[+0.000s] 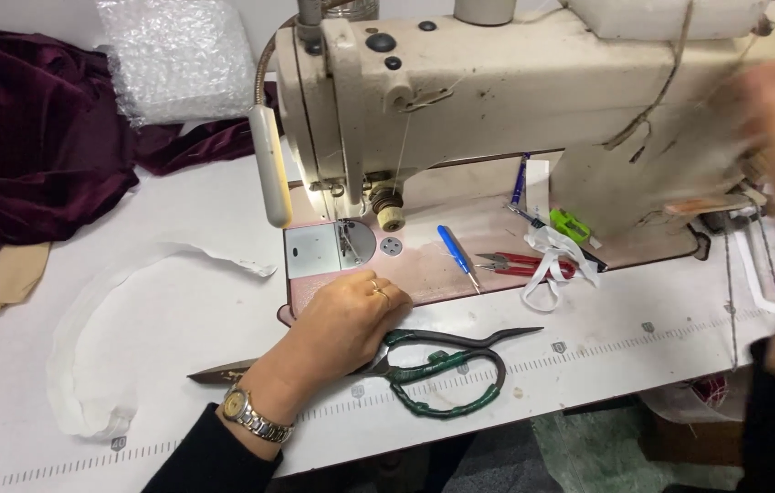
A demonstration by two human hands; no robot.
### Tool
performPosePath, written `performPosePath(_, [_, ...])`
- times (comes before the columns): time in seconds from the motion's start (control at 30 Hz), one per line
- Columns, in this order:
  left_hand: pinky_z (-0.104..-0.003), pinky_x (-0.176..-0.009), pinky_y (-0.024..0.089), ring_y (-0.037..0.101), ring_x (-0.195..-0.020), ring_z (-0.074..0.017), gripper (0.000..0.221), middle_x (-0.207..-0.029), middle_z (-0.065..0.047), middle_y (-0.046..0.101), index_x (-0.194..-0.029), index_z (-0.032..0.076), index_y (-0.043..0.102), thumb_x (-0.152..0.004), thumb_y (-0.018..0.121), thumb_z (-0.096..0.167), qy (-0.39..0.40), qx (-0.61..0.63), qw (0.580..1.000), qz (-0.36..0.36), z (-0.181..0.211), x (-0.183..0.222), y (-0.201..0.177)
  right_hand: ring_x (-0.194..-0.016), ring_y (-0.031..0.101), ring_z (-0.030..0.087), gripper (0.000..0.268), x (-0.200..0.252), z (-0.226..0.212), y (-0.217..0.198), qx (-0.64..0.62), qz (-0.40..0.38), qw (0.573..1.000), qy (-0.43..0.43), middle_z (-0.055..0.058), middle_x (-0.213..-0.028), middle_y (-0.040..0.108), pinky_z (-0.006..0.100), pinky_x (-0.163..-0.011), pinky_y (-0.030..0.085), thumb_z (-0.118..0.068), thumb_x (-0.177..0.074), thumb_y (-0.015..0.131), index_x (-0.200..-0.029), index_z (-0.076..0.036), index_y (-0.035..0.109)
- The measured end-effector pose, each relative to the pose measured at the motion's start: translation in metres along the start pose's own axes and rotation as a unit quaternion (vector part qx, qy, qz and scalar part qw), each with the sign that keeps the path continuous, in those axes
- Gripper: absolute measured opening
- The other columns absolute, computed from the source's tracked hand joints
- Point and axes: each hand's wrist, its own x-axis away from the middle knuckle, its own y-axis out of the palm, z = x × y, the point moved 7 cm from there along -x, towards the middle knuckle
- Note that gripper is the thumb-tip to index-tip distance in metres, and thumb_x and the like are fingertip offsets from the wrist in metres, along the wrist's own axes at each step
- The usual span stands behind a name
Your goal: The person handles a sewing machine bobbin, checks a logbook, and then irons a white fabric strip onto a piece of blue fabric.
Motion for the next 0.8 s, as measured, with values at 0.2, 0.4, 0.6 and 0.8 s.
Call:
performPosePath(0.2, [-0.035, -0.069, 0.05, 0.057, -0.071, -0.0291, 0.012, -0.067, -0.01, 0.053, -0.082, 0.004, 0.057, -0.093, 0.053, 0.008, 0.098, 0.045, 0.994, -0.014, 0.03, 0.002, -0.008, -0.067, 0.07, 0.018, 0.011, 0.036, -0.114, 0.213, -0.098, -0.277, 0.954, -0.056, 0.005, -0.077, 0.067, 0.031, -0.055, 0.057, -0.015, -0.08, 0.068, -0.09, -0.009, 0.067])
performPosePath(0.4, [-0.032, -0.071, 0.048, 0.054, -0.071, -0.0265, 0.017, -0.066, -0.008, 0.051, -0.079, 0.004, 0.054, -0.094, 0.05, 0.008, 0.141, 0.026, 0.99, 0.007, 0.031, 0.006, -0.003, -0.07, 0.069, 0.012, 0.04, 0.035, -0.099, 0.295, -0.114, -0.358, 0.926, 0.048, 0.003, -0.088, 0.066, 0.028, -0.064, 0.056, -0.033, -0.077, 0.073, -0.107, -0.008, 0.066])
performPosePath(0.6, [-0.031, -0.07, 0.047, 0.052, -0.07, -0.0256, 0.019, -0.065, -0.007, 0.048, -0.075, 0.005, 0.051, -0.093, 0.048, 0.007, 0.156, 0.013, 0.987, 0.017, 0.033, 0.007, -0.001, -0.058, 0.065, 0.014, 0.034, 0.031, -0.108, 0.292, -0.104, -0.358, 0.924, 0.083, 0.003, -0.063, 0.065, 0.026, -0.056, 0.051, -0.037, -0.095, 0.051, -0.089, -0.008, 0.067])
performPosePath(0.8, [-0.031, -0.069, 0.046, 0.051, -0.071, -0.0242, 0.02, -0.066, -0.005, 0.048, -0.073, 0.007, 0.051, -0.093, 0.049, 0.01, 0.166, -0.021, 0.985, 0.041, 0.032, 0.009, 0.006, -0.062, 0.062, 0.011, 0.033, 0.037, -0.11, 0.3, -0.048, -0.379, 0.92, 0.092, 0.0, -0.078, 0.066, 0.025, -0.056, 0.049, -0.04, -0.079, 0.072, -0.097, -0.012, 0.07])
